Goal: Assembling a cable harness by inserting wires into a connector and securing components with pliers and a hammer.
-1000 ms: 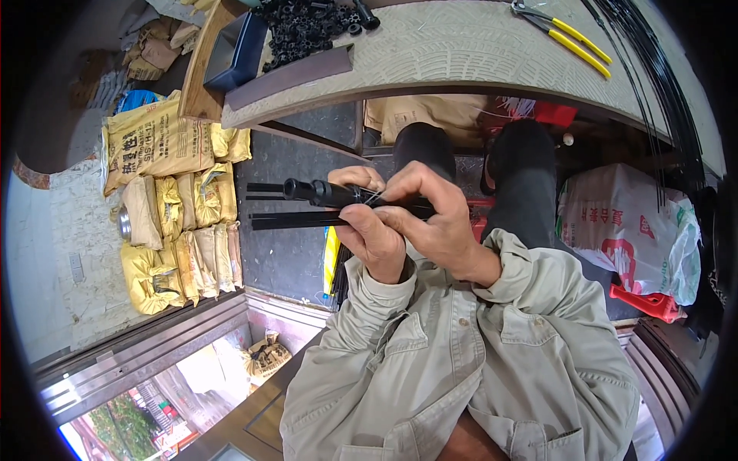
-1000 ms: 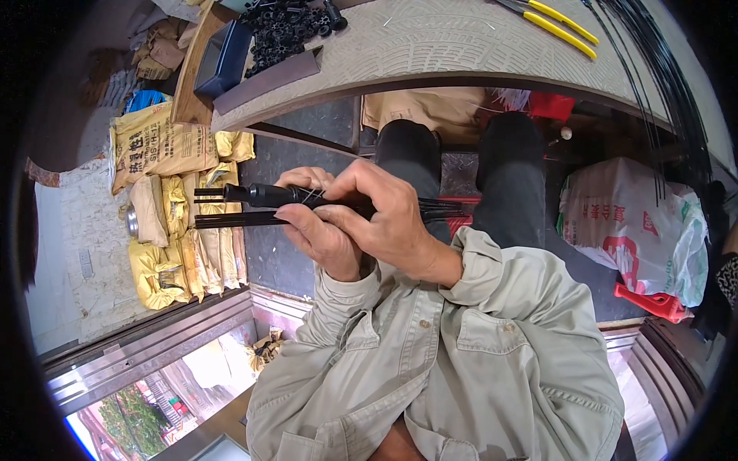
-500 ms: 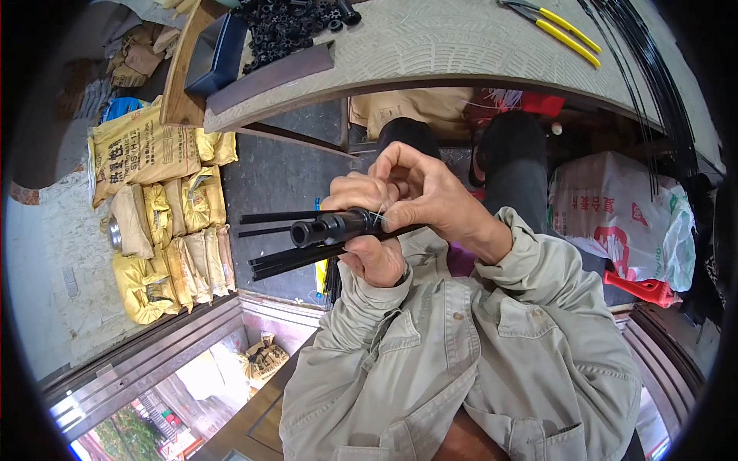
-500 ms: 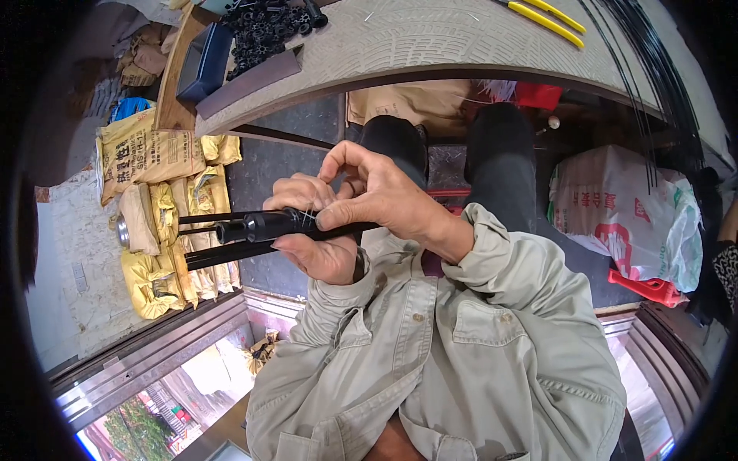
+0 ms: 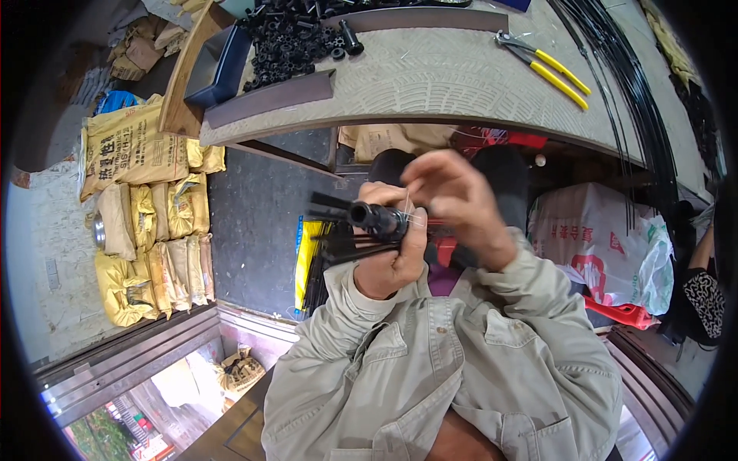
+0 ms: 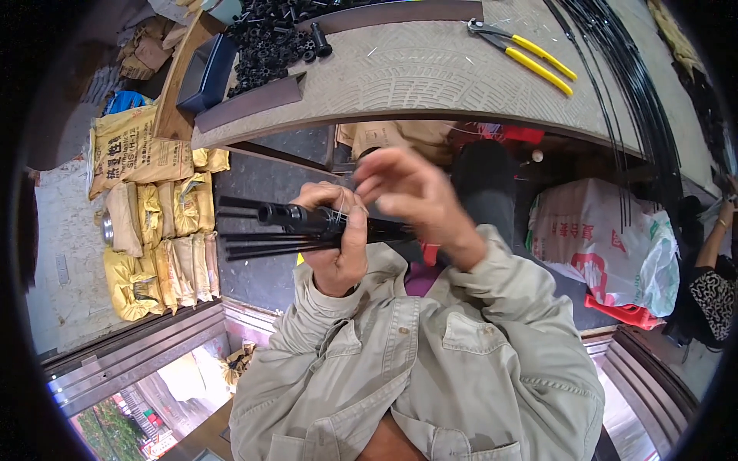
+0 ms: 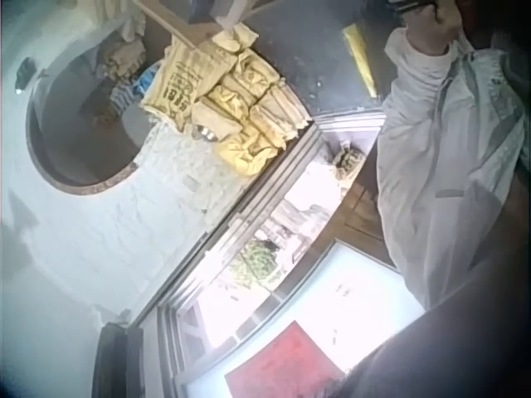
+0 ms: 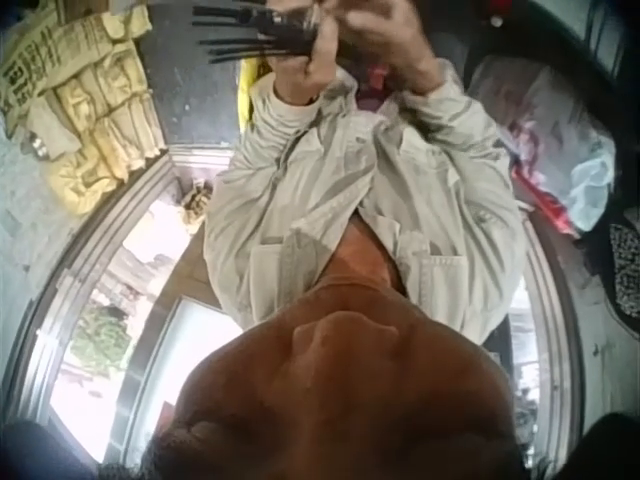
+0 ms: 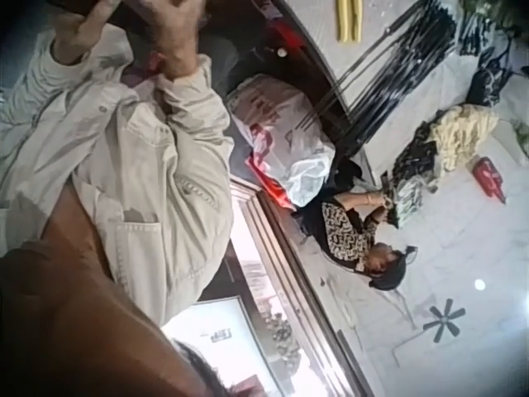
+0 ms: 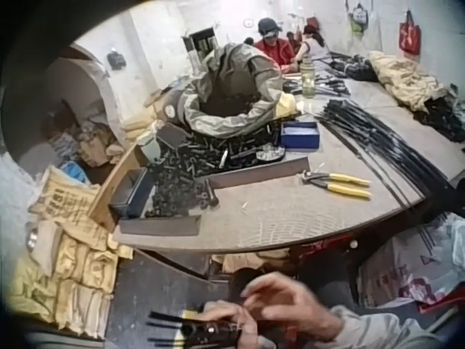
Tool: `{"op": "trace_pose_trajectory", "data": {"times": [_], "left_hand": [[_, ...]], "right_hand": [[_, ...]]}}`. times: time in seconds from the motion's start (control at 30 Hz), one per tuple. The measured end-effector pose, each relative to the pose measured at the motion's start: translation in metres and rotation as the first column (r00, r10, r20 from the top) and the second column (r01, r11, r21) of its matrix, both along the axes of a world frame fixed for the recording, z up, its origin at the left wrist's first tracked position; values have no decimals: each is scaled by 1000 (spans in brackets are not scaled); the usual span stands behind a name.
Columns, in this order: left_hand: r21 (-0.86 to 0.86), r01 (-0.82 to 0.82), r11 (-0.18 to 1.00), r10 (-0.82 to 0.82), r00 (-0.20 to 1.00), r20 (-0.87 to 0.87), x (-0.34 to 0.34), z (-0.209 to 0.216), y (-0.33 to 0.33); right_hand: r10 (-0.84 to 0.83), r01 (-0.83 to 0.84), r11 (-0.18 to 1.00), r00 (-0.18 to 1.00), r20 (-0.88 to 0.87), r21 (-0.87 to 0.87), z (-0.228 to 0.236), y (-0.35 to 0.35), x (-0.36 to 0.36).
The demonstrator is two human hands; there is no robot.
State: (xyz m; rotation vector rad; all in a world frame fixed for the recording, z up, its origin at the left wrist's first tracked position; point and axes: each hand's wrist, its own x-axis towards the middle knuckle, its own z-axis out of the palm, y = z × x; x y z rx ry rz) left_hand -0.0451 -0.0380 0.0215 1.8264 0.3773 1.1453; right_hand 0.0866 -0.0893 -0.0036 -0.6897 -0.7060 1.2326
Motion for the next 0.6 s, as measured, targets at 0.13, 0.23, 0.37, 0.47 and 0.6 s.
{"op": "trace_pose_trajectory", "data": {"times": [0.13,0.23,0.37,0.47,0.6], "left_hand": [[117,14,993,1,992,-124,3,8,2],[40,43,998,-37,989,-146,13,12,-2],[-125,192,973,-212,961,-177,16,17,-2],[-201,224,954,-264,943,-200,10,16,-4],[-83,190,978,-201,966,-164,4,12,-3]], "right_hand": [[-538,564,577,-281,795,590,17,-8,134],[-132,509,698,-600,789,504,32,-4,194],[12,449,816,-643,766,365,27,-2,221],[-3,378,846,-703,711,377,33,1,213],[-120,560,779,-307,944,281,29,-17,200]]}}
